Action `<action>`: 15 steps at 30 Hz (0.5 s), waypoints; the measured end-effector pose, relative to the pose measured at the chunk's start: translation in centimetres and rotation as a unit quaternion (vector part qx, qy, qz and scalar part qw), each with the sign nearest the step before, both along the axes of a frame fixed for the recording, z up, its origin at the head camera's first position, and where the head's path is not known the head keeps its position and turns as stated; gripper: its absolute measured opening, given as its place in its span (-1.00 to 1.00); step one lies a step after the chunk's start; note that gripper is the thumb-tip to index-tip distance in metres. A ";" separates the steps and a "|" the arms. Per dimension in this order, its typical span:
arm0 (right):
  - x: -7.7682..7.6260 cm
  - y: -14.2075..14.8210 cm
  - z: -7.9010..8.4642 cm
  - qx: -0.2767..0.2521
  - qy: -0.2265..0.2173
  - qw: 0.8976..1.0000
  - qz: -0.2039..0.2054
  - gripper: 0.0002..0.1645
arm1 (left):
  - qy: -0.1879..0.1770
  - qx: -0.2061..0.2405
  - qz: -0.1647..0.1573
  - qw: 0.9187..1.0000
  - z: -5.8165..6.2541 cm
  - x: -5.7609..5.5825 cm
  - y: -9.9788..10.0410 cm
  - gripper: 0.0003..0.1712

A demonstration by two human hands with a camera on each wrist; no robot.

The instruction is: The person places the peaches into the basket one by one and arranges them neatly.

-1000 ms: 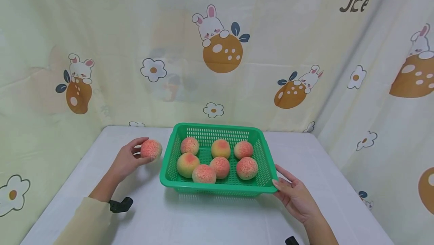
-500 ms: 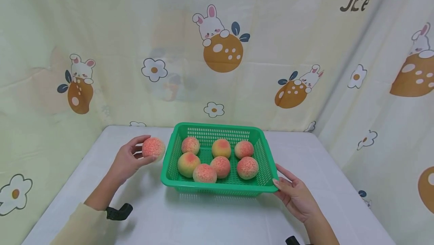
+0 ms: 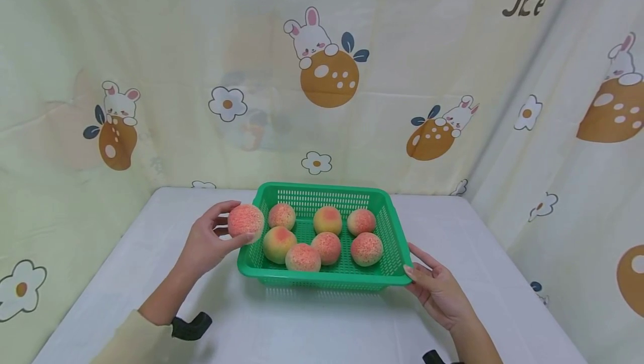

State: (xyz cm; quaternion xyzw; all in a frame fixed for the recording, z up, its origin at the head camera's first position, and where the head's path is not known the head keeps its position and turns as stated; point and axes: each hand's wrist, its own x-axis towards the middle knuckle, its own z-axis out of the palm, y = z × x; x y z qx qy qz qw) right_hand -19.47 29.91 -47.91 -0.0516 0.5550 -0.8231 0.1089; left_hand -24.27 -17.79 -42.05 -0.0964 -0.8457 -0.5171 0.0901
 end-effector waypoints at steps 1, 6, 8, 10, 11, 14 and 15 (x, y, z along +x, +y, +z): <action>0.0 0.0 0.0 -0.001 0.001 1.000 0.000 -0.28 | 0.002 0.000 -0.001 1.000 0.1 0.0 0.4 -0.15; -0.1 0.0 -0.2 0.006 0.001 1.000 -0.009 -0.30 | 0.006 -0.005 -0.012 1.000 0.7 0.0 2.3 -0.16; -0.1 0.0 -0.2 0.010 0.001 1.000 -0.010 -0.30 | 0.002 -0.005 -0.020 1.000 1.0 0.0 3.0 -0.17; -0.1 -0.1 -0.2 0.010 0.001 1.000 -0.010 -0.30 | -0.002 -0.008 -0.029 1.000 1.2 0.1 3.9 -0.18; 0.0 -0.1 -0.2 0.008 0.002 1.000 -0.008 -0.29 | -0.004 -0.009 -0.033 0.999 1.3 0.1 4.3 -0.18; 0.0 -0.1 -0.2 0.004 0.005 1.000 -0.003 -0.28 | -0.002 -0.011 -0.048 0.999 1.3 0.2 5.7 -0.17; 0.0 -0.1 -0.1 0.003 0.006 1.000 -0.003 -0.28 | -0.001 -0.011 -0.052 0.999 1.3 0.3 6.1 -0.16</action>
